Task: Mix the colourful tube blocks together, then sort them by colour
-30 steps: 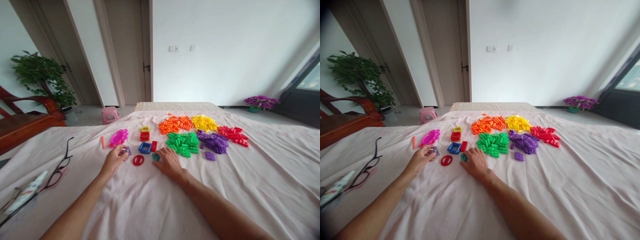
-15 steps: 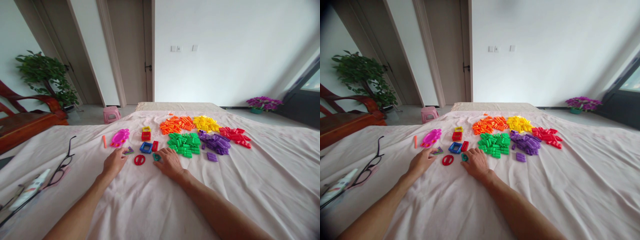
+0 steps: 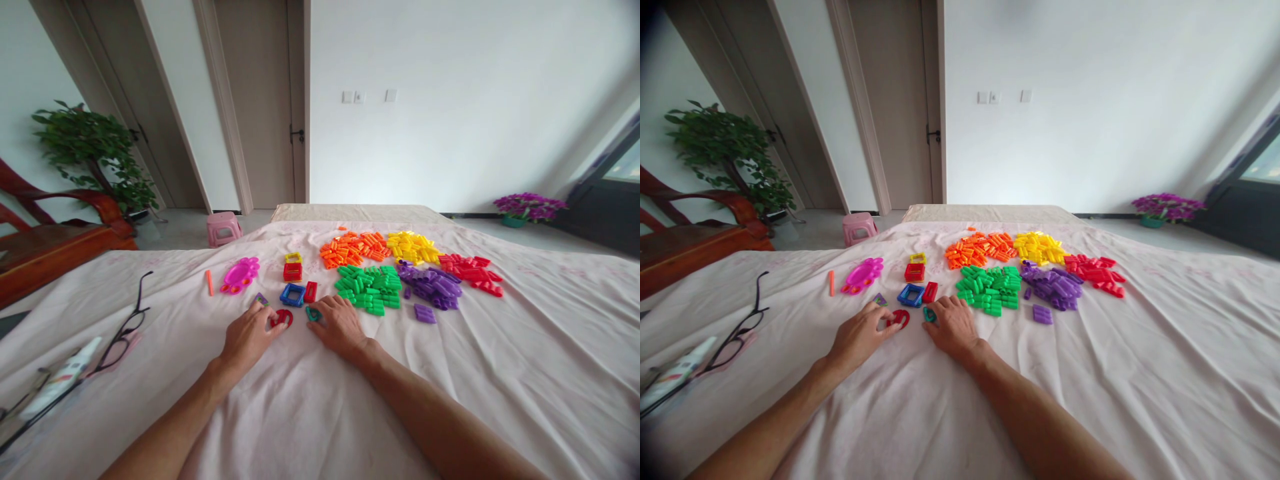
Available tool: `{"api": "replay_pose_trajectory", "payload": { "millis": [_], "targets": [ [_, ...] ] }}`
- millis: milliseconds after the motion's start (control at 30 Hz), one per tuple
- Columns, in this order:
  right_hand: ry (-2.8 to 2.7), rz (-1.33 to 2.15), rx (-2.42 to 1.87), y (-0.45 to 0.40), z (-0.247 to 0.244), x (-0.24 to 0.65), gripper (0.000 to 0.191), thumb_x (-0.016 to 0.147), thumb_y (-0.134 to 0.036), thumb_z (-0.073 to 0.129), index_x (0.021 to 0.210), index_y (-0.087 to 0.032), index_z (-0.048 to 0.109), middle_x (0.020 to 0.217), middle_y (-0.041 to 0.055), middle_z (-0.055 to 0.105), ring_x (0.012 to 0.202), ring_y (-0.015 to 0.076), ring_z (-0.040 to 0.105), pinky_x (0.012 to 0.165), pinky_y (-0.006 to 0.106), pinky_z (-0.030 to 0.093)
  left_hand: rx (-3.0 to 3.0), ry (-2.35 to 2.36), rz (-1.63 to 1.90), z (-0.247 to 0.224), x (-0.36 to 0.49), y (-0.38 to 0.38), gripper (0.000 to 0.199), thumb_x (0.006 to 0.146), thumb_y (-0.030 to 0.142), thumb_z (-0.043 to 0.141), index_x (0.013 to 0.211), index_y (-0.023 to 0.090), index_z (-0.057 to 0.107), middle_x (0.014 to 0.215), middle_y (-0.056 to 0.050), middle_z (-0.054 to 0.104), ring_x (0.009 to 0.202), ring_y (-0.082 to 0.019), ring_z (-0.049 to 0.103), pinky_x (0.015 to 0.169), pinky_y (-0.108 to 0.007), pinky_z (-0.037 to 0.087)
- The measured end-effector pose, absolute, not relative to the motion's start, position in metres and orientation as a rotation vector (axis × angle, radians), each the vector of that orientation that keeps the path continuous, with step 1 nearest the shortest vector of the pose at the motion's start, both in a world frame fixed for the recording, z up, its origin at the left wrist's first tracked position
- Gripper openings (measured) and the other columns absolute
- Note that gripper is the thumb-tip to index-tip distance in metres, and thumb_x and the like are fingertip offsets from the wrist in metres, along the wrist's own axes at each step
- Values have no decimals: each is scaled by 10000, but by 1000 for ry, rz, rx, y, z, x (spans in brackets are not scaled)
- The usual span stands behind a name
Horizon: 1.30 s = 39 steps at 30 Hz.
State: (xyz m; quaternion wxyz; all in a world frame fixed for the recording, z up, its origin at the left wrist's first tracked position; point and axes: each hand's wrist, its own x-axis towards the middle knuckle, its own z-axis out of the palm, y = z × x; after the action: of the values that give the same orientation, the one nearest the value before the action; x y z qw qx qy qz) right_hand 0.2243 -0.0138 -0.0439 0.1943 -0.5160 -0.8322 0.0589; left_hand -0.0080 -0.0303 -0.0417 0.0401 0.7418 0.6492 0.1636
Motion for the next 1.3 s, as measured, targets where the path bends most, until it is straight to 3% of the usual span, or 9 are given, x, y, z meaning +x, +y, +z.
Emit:
{"api": "replay_pose_trajectory", "payload": {
  "millis": [433, 667, 833, 1100, 1300],
  "targets": [
    [-2337, 164, -1428, -13, -45, 224, 373, 868, -361, 687, 1230, -277, 655, 1129, 50, 670, 1054, 226, 547, 904, 341, 394, 2347, 2083, 247, -31, 0, -31, 196, 905, 316, 516, 943, 218, 682, 1015, -56, 637, 824, -166, 635, 668, -260, 407],
    [-2357, 193, -1406, -12, -44, 224, 368, 874, -346, 678, 1232, -267, 649, 1140, 51, 667, 1069, 221, 541, 935, 335, 398, 2468, 2075, 148, -25, -3, -30, 243, 889, 391, 557, 861, 204, 710, 961, -84, 643, 840, -204, 644, 739, -303, 427],
    [-2346, 207, -1389, -11, -46, 225, 364, 876, -338, 673, 1230, -261, 651, 1137, 55, 664, 1068, 220, 540, 950, 333, 400, 2422, 2086, 75, -21, -1, -28, 190, 846, 325, 579, 870, 206, 726, 991, -96, 650, 833, -205, 650, 749, -308, 434],
    [-2353, 213, -1374, -11, -46, 225, 366, 877, -334, 671, 1235, -260, 650, 1133, 57, 665, 1060, 219, 543, 945, 328, 410, 2243, 2090, 262, -26, -5, -25, 175, 817, 293, 550, 799, 184, 685, 942, -120, 683, 846, -236, 663, 739, -315, 436],
    [-2366, 207, -1387, -10, -47, 225, 363, 881, -347, 670, 1234, -264, 650, 1133, 56, 666, 1058, 217, 548, 938, 330, 411, 2036, 1990, 510, -24, -6, -23, 113, 813, 298, 576, 801, 210, 646, 799, -61, 693, 843, -230, 662, 764, -314, 424]
  ]
}}
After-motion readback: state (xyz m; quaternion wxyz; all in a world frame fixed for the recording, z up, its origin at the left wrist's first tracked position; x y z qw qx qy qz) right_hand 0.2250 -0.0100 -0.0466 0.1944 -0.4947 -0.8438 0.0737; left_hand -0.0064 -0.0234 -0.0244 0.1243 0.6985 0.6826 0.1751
